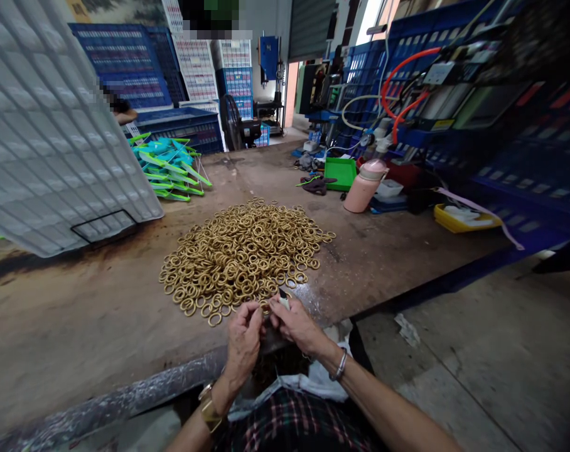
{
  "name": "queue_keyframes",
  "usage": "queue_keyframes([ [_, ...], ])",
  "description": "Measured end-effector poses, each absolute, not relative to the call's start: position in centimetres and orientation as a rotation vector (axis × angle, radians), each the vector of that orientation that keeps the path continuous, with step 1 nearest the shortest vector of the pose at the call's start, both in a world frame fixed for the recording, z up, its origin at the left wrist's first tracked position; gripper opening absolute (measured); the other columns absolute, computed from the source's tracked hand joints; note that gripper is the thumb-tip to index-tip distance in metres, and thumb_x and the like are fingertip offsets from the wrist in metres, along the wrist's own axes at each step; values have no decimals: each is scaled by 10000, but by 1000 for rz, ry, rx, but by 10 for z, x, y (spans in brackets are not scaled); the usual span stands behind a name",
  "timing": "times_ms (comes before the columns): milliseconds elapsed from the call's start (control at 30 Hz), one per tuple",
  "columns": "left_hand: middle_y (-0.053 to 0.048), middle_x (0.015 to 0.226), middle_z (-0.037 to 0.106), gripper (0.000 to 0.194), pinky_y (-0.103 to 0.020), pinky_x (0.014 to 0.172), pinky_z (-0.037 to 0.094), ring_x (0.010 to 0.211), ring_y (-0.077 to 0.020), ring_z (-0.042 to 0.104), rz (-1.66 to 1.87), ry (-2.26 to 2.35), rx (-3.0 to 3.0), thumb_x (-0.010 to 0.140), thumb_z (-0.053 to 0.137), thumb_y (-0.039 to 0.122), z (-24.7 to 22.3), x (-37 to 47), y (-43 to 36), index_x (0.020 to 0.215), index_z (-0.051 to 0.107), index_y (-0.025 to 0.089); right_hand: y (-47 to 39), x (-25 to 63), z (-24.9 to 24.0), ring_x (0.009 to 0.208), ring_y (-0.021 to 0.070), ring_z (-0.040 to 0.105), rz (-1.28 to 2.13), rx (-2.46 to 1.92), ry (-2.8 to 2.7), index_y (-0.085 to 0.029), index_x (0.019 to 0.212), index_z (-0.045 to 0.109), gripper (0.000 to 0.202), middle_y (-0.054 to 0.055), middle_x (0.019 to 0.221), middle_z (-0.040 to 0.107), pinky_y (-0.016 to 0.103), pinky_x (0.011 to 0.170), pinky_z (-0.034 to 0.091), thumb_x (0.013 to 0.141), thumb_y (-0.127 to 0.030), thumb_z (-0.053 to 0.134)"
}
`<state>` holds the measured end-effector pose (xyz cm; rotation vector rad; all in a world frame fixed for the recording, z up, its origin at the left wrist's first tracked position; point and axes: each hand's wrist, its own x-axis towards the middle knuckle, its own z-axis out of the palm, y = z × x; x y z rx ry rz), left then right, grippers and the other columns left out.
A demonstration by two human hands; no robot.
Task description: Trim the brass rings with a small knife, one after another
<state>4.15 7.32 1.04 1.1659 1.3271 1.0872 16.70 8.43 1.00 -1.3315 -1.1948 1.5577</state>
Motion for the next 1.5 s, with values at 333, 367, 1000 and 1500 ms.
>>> queue_keyframes([
  [333,40,580,500,320,-201,436,363,455,-84,436,976,1274,1145,772,512,490,12,39,64,777,549,172,88,164,18,491,64,370,1398,-1357,-1291,-179,647,498,230,-59,544,449,185,465,300,750,-383,515],
  [367,44,568,491,350,-196,424,358,445,-82,436,945,1278,1118,763,511,521,12,39,64,772,539,173,89,164,20,519,71,383,1364,-1361,-1321,-177,647,505,202,-56,555,449,189,491,315,739,-356,518],
  [1000,47,623,531,306,-189,454,408,489,-70,485,1036,1035,772,747,604,466,18,28,47,741,504,177,81,165,19,583,101,489,1071,-1382,-1721,-174,819,577,183,-19,631,558,206,577,366,850,-249,413],
  [1500,36,559,552,351,-206,480,419,479,-92,491,1020,1226,894,696,600,515,31,30,49,741,523,175,70,158,18,736,152,550,566,-1585,-2351,-179,923,560,265,46,846,637,251,592,286,748,-67,395],
])
